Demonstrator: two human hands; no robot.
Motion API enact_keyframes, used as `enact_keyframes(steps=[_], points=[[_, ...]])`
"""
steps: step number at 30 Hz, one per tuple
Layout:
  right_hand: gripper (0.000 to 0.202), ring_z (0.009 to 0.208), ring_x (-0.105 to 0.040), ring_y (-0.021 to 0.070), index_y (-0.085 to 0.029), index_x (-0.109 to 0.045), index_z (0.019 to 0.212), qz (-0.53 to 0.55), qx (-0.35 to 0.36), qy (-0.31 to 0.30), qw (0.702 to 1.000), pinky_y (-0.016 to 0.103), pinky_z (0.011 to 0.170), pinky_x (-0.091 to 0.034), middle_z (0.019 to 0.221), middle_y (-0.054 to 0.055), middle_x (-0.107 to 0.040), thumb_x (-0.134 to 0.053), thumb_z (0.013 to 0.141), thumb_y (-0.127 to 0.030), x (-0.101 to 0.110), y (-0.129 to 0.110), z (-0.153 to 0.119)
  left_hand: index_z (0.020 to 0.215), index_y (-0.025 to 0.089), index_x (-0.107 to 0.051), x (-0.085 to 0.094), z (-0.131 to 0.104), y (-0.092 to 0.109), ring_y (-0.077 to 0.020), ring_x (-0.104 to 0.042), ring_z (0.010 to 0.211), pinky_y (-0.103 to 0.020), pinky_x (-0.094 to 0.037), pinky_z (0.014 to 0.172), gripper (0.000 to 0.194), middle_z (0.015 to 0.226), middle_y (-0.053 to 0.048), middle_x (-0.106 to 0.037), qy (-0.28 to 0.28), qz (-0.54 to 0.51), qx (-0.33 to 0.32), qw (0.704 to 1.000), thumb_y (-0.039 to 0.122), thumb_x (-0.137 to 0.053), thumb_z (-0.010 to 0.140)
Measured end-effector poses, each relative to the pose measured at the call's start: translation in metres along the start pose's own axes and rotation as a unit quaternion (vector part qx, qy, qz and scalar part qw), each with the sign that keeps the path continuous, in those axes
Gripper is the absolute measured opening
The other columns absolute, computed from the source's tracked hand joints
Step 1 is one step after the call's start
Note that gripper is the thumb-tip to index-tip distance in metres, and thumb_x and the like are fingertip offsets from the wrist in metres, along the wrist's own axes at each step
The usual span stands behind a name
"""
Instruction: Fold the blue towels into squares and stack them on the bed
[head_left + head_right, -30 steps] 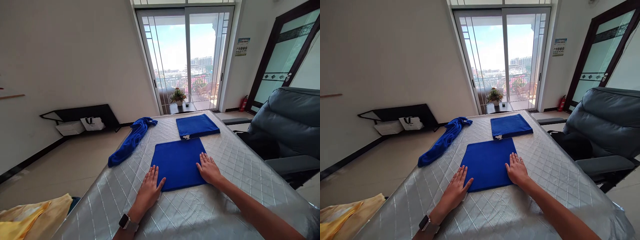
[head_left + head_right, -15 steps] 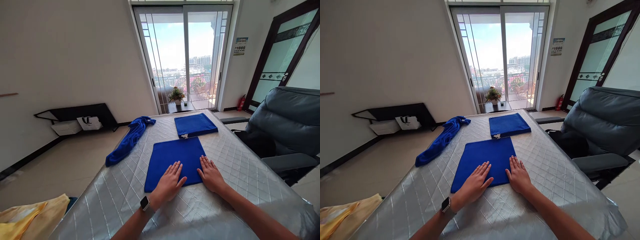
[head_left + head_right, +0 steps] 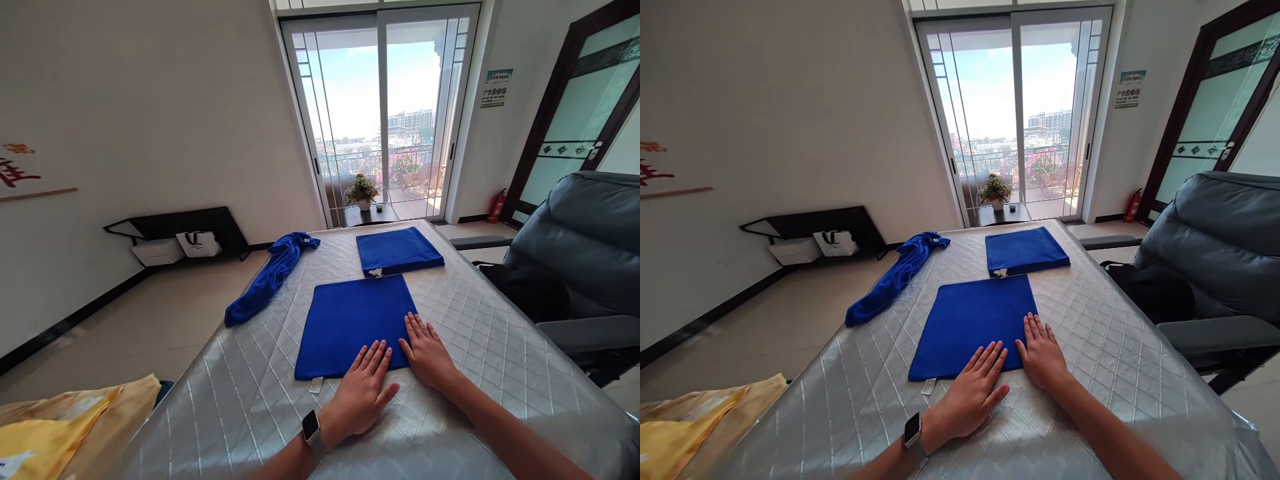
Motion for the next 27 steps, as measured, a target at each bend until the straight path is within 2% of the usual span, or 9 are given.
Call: enact_keyframes(steps=[3, 6, 10, 13, 16, 20, 23, 27], points=[[0.069, 0.157, -0.009, 0.0219, -0.008, -0.022, 0.161, 0.007, 0.002, 0.002, 1.0, 0.045, 0.127, -0.011, 0.168, 0.009, -0.014, -0.023, 0.105, -0.048, 0.001, -0.001, 0.0, 0.163, 0.022, -0.016, 0.005, -0.016, 0.006, -0.0245, -0.027, 0.153, -0.048, -0.033, 0.123, 0.065, 0.166, -0.01, -0.028, -0.017, -0.018, 0.006, 1.0, 0.049, -0.034, 0.106], [0.068, 0.156, -0.011, 0.0227, -0.009, -0.023, 0.161, -0.001, 0.007, 0.012, 1.0, 0.047, 0.127, -0.011, 0.168, 0.01, -0.016, -0.023, 0.105, -0.047, 0.005, -0.002, -0.002, 0.161, 0.021, -0.025, 0.009, -0.022, 0.009, -0.0243, -0.033, 0.151, -0.049, -0.036, 0.121, 0.059, 0.164, -0.009, -0.034, -0.011, -0.034, 0.022, 0.999, 0.045, -0.034, 0.107], [0.064, 0.156, -0.011, 0.0239, -0.009, -0.028, 0.16, -0.023, 0.032, 0.032, 0.999, 0.048, 0.127, -0.011, 0.167, 0.011, -0.017, -0.023, 0.106, -0.043, 0.01, -0.006, -0.016, 0.151, 0.024, -0.046, 0.016, -0.02, 0.011, -0.0234, -0.047, 0.144, -0.049, -0.043, 0.117, 0.047, 0.155, -0.007, -0.051, 0.037, -0.059, 0.058, 0.996, 0.036, -0.04, 0.106], [0.065, 0.156, -0.014, 0.023, -0.011, -0.029, 0.16, -0.012, 0.057, 0.017, 0.998, 0.046, 0.127, -0.016, 0.167, 0.01, -0.019, -0.022, 0.107, -0.048, 0.008, -0.007, -0.037, 0.137, 0.024, -0.061, 0.022, -0.021, 0.009, -0.0238, -0.059, 0.131, -0.047, -0.051, 0.111, 0.038, 0.141, -0.007, -0.065, 0.09, -0.081, 0.089, 0.989, 0.027, -0.048, 0.102], [0.068, 0.155, -0.017, 0.0212, -0.014, -0.025, 0.16, 0.003, 0.061, 0.001, 0.998, 0.044, 0.126, -0.02, 0.167, 0.007, -0.02, -0.019, 0.107, -0.054, 0.003, -0.006, -0.054, 0.128, 0.024, -0.068, 0.024, -0.022, 0.008, -0.0234, -0.066, 0.117, -0.045, -0.056, 0.103, 0.033, 0.127, -0.008, -0.072, 0.116, -0.1, 0.105, 0.983, 0.021, -0.051, 0.099], [0.065, 0.155, -0.018, 0.021, -0.016, -0.025, 0.16, 0.015, 0.061, 0.019, 0.998, 0.044, 0.126, -0.023, 0.167, 0.007, -0.022, -0.021, 0.107, -0.053, 0.003, -0.006, -0.06, 0.122, 0.025, -0.07, 0.024, -0.021, 0.006, -0.0236, -0.068, 0.103, -0.045, -0.059, 0.094, 0.032, 0.115, -0.007, -0.074, 0.115, -0.099, 0.111, 0.982, 0.02, -0.048, 0.1], [0.057, 0.153, -0.027, 0.0243, -0.02, -0.039, 0.156, 0.01, 0.083, 0.062, 0.995, 0.048, 0.124, -0.028, 0.164, 0.008, -0.033, -0.029, 0.108, -0.048, 0.008, -0.006, -0.061, 0.118, 0.025, -0.072, 0.025, -0.021, 0.004, -0.0232, -0.067, 0.098, -0.042, -0.059, 0.09, 0.031, 0.108, -0.006, -0.074, 0.099, -0.095, 0.116, 0.984, 0.019, -0.047, 0.101], [0.039, 0.135, -0.053, 0.0242, -0.029, -0.065, 0.136, 0.009, 0.178, 0.126, 0.976, 0.044, 0.113, -0.045, 0.147, 0.006, -0.059, -0.042, 0.105, -0.023, 0.016, -0.01, -0.07, 0.119, 0.023, -0.07, 0.03, -0.015, 0.002, -0.0229, -0.066, 0.096, -0.041, -0.058, 0.088, 0.031, 0.107, -0.006, -0.073, 0.059, -0.087, 0.122, 0.987, 0.013, -0.049, 0.098]])
Point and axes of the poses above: each hand's wrist, its own z-axis towards the middle knuckle, its own x-axis out of the back of the hand, y = z × x, the point moved 5 cm from there along z, towards the middle knuckle
